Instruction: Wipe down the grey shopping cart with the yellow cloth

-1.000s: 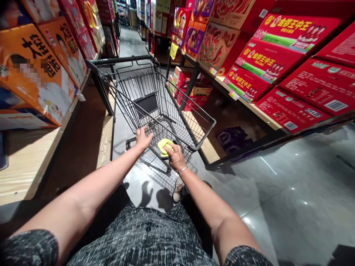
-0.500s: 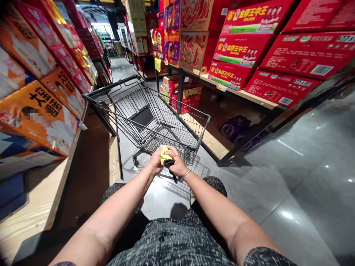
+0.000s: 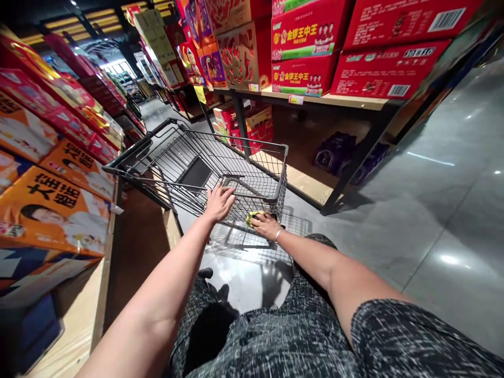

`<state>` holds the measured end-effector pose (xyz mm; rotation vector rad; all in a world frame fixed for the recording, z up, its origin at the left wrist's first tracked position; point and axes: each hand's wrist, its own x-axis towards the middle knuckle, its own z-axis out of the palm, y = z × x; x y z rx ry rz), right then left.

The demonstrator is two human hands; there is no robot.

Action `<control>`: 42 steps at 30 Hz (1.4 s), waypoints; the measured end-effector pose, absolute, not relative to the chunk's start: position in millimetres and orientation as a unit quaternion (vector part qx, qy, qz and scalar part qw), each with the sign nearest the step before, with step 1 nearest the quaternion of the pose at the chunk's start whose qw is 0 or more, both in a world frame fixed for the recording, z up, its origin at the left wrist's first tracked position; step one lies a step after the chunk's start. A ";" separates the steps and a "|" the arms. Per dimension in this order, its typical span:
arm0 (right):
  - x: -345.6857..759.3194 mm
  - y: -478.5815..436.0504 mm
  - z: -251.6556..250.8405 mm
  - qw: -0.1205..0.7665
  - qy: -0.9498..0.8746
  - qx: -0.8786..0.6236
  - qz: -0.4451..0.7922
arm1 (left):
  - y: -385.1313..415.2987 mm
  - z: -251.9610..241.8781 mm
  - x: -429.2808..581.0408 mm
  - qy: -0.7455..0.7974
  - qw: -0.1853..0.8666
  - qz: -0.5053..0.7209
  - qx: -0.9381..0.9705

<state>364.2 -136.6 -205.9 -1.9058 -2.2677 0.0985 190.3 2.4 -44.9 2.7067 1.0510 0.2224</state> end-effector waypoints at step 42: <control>342.7 -149.6 -222.0 0.278 -0.701 -0.655 0.048 | 47.9 -41.5 189.3 0.452 0.112 0.071 0.882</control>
